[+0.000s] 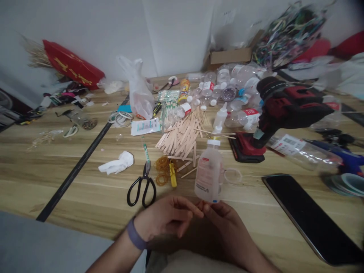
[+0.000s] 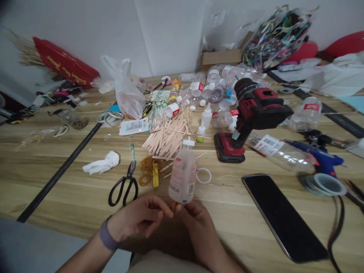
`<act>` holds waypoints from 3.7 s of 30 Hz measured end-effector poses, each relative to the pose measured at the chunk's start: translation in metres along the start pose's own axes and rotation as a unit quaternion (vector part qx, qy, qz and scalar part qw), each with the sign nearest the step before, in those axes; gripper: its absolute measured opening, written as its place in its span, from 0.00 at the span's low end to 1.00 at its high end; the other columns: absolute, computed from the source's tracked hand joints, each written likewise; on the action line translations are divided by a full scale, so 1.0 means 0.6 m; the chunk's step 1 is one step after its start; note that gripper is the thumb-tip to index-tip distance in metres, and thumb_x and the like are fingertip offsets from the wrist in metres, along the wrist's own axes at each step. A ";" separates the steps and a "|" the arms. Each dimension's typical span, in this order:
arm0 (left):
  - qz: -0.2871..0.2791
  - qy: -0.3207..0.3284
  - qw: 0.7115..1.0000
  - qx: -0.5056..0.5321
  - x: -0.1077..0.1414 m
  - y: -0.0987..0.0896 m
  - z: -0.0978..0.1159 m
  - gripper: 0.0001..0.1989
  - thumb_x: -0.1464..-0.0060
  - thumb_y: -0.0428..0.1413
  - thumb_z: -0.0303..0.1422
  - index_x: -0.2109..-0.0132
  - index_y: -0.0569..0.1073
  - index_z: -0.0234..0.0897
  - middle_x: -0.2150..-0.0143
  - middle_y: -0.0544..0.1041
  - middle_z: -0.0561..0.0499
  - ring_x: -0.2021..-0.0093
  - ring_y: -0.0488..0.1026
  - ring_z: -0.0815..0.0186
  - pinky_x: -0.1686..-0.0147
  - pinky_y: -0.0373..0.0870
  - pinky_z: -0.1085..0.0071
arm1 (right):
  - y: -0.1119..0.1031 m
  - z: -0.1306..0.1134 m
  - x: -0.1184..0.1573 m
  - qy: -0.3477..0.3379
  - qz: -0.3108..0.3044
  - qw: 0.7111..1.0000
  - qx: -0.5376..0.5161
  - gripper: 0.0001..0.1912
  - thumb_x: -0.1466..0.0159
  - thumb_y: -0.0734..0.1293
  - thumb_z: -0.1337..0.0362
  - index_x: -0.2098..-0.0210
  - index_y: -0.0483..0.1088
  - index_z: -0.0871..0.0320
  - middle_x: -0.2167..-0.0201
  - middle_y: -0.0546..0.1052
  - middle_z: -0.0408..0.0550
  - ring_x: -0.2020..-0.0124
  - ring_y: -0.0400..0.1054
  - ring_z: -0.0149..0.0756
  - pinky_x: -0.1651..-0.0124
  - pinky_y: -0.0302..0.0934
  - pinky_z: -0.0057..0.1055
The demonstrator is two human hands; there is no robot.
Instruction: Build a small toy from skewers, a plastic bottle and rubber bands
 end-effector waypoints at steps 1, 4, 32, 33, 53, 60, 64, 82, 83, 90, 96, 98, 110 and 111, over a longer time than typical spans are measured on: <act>-0.003 -0.011 0.998 -0.065 0.003 0.001 0.007 0.10 0.52 0.64 0.35 0.64 0.83 0.33 0.87 0.68 0.56 0.89 0.54 0.76 0.85 0.38 0.75 | 0.002 0.001 0.001 0.000 -0.008 1.000 0.004 0.17 0.52 0.79 0.49 0.76 0.79 0.57 0.75 0.78 0.47 0.67 0.68 0.40 0.59 0.58 0.34; 0.016 -0.006 0.969 -0.248 0.009 0.006 0.035 0.07 0.52 0.64 0.36 0.70 0.84 0.38 0.87 0.64 0.58 0.86 0.56 0.74 0.83 0.46 0.74 | 0.001 0.005 0.000 -0.003 -0.013 1.000 0.010 0.19 0.51 0.79 0.48 0.76 0.78 0.57 0.76 0.76 0.45 0.71 0.66 0.37 0.63 0.58 0.33; 0.146 0.147 0.972 -0.109 -0.011 0.021 0.007 0.20 0.57 0.67 0.48 0.76 0.80 0.33 0.78 0.69 0.53 0.78 0.63 0.73 0.78 0.58 0.76 | 0.052 0.056 0.005 0.144 -0.146 0.957 -0.204 0.21 0.54 0.82 0.53 0.68 0.78 0.59 0.77 0.75 0.41 0.76 0.68 0.25 0.73 0.63 0.20; 0.158 0.132 0.975 -0.080 -0.013 0.019 0.000 0.20 0.58 0.67 0.48 0.75 0.81 0.33 0.80 0.68 0.55 0.80 0.61 0.74 0.79 0.56 0.77 | 0.055 0.057 0.006 0.146 -0.149 0.952 -0.223 0.20 0.55 0.83 0.54 0.69 0.78 0.58 0.78 0.74 0.39 0.77 0.67 0.23 0.71 0.63 0.20; 0.223 0.142 0.964 -0.029 -0.002 -0.013 -0.035 0.24 0.57 0.65 0.51 0.72 0.76 0.32 0.79 0.67 0.56 0.78 0.57 0.74 0.77 0.49 0.74 | 0.006 0.003 -0.001 0.192 -0.178 0.962 0.081 0.24 0.40 0.66 0.52 0.87 0.63 0.57 0.95 0.52 0.30 0.92 0.36 0.21 0.89 0.35 0.20; 0.180 0.120 0.975 -0.053 -0.004 0.006 -0.045 0.27 0.58 0.63 0.56 0.72 0.74 0.32 0.80 0.65 0.56 0.81 0.55 0.75 0.80 0.46 0.74 | 0.007 -0.077 0.000 0.164 -0.262 0.875 0.373 0.13 0.47 0.68 0.71 0.85 0.77 0.56 0.92 0.68 0.37 0.92 0.53 0.23 0.85 0.40 0.22; 0.186 0.130 0.972 -0.055 -0.004 0.006 -0.036 0.28 0.57 0.61 0.58 0.74 0.71 0.33 0.80 0.66 0.56 0.83 0.54 0.76 0.82 0.46 0.74 | 0.028 -0.104 -0.015 0.048 -0.205 0.872 0.443 0.11 0.48 0.72 0.72 0.81 0.80 0.49 0.86 0.73 0.38 0.83 0.59 0.28 0.79 0.44 0.24; 0.129 0.118 0.980 0.096 -0.017 0.019 -0.038 0.29 0.65 0.68 0.55 0.69 0.71 0.33 0.80 0.68 0.59 0.86 0.58 0.79 0.88 0.48 0.78 | 0.031 -0.020 -0.002 0.035 -0.095 0.995 0.014 0.26 0.50 0.79 0.52 0.53 0.78 0.49 0.73 0.77 0.44 0.72 0.71 0.40 0.64 0.67 0.37; 0.133 0.115 0.979 0.107 -0.017 0.019 -0.038 0.28 0.65 0.69 0.53 0.69 0.71 0.33 0.79 0.68 0.59 0.85 0.58 0.79 0.87 0.48 0.78 | 0.033 -0.020 -0.001 0.037 -0.101 0.994 0.006 0.28 0.49 0.79 0.52 0.50 0.77 0.48 0.74 0.77 0.43 0.74 0.70 0.39 0.66 0.67 0.37; 0.166 0.094 0.965 0.178 -0.008 0.013 -0.040 0.21 0.65 0.71 0.41 0.74 0.69 0.34 0.81 0.67 0.58 0.84 0.55 0.80 0.83 0.43 0.78 | 0.023 -0.028 -0.001 0.013 -0.058 0.997 0.040 0.16 0.48 0.79 0.54 0.59 0.81 0.46 0.65 0.79 0.46 0.63 0.70 0.39 0.52 0.64 0.38; 0.140 0.099 0.959 0.227 -0.027 0.021 -0.043 0.20 0.65 0.70 0.39 0.74 0.67 0.35 0.82 0.62 0.62 0.82 0.50 0.79 0.82 0.41 0.78 | 0.025 -0.028 0.001 0.003 -0.067 0.997 0.034 0.16 0.47 0.78 0.53 0.59 0.81 0.46 0.62 0.79 0.46 0.66 0.70 0.37 0.54 0.65 0.36; 0.123 0.106 0.956 0.245 -0.033 0.022 -0.045 0.21 0.64 0.69 0.40 0.74 0.65 0.36 0.82 0.59 0.64 0.83 0.46 0.80 0.82 0.38 0.78 | 0.018 -0.025 0.001 -0.006 -0.042 0.999 0.020 0.11 0.47 0.78 0.53 0.67 0.82 0.50 0.55 0.78 0.48 0.63 0.71 0.37 0.54 0.66 0.35; -0.015 0.031 0.986 0.160 -0.021 0.036 -0.056 0.24 0.51 0.56 0.50 0.77 0.52 0.43 0.94 0.45 0.65 0.92 0.33 0.73 0.88 0.37 0.73 | -0.014 -0.003 0.001 -0.011 0.005 1.000 -0.005 0.12 0.49 0.79 0.54 0.71 0.81 0.53 0.64 0.82 0.50 0.61 0.74 0.44 0.53 0.67 0.38; -0.032 0.004 0.991 0.131 -0.019 0.038 -0.054 0.23 0.51 0.56 0.50 0.78 0.53 0.43 0.94 0.48 0.64 0.93 0.37 0.72 0.89 0.38 0.73 | -0.016 -0.003 0.003 -0.010 0.006 1.000 0.016 0.12 0.49 0.79 0.53 0.71 0.81 0.54 0.65 0.82 0.51 0.61 0.74 0.46 0.54 0.67 0.40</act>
Point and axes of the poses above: each hand's wrist, its own x-axis away from the middle knuckle, its own y-axis out of the palm, z = x × y, the point moved 8 cm from there along -x, towards the middle knuckle
